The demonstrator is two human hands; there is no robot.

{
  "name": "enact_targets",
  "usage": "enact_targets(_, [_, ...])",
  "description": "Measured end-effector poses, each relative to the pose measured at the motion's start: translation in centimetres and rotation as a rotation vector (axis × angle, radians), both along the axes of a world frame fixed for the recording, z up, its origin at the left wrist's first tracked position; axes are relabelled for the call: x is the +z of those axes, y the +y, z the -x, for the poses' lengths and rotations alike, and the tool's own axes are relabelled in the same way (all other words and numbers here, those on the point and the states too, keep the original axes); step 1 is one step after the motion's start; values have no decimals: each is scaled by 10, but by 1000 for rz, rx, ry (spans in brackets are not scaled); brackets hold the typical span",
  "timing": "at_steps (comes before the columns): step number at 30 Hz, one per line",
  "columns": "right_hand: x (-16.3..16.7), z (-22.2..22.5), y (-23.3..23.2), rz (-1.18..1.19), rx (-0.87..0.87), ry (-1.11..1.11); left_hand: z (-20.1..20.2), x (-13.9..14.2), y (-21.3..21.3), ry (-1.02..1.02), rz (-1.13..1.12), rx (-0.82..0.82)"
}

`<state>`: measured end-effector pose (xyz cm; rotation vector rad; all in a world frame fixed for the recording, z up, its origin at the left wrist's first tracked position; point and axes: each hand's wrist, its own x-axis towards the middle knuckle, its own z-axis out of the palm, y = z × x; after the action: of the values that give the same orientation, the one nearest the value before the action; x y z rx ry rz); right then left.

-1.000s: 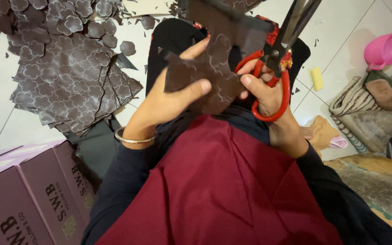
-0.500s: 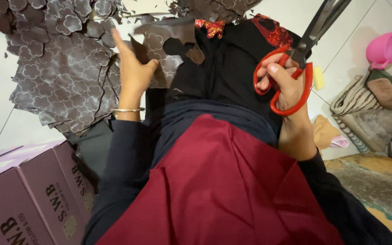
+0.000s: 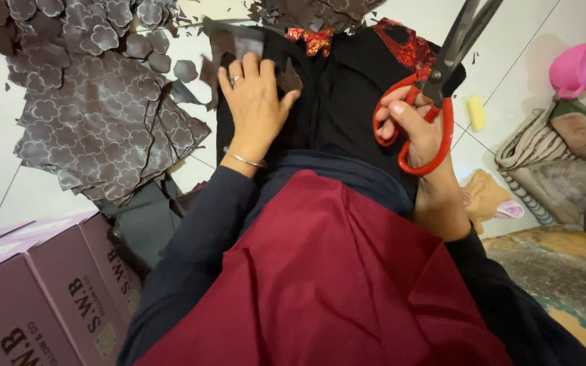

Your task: The person uses red-handled scissors to cut flower-shaped pieces from a brown patterned fabric sheet. They hold the fabric with one hand and cut along the outlines with the other, then place the cut pieces aside.

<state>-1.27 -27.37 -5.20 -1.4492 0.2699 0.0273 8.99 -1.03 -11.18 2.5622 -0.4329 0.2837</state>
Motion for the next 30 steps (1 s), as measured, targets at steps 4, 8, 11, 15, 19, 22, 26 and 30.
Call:
enact_targets(4, [-1, -1, 5, 5, 44, 13, 2, -9, -2, 11, 133, -52])
enact_targets(8, [5, -5, 16, 34, 69, 40, 1, 5, -3, 255, 471, -13])
enact_targets(11, [14, -10, 28, 122, 93, 96, 6, 26, -1, 750, 1004, -117])
enact_targets(15, [26, -13, 45, 130, 190, 64, 22, 55, -1, 930, 1376, -310])
enact_targets(19, [33, -12, 58, 58, 213, 97, 36, 77, -5, 1032, 1519, -337])
enact_targets(22, [35, -9, 61, 74, 274, 56, 45, 86, -7, 958, 1528, -381])
enact_targets(26, [34, -7, 59, 122, 308, -4, 47, 92, -9, 932, 1532, -219])
enact_targets(30, [32, -4, 59, 154, 417, -77, 46, 97, -6, 866, 1567, -142])
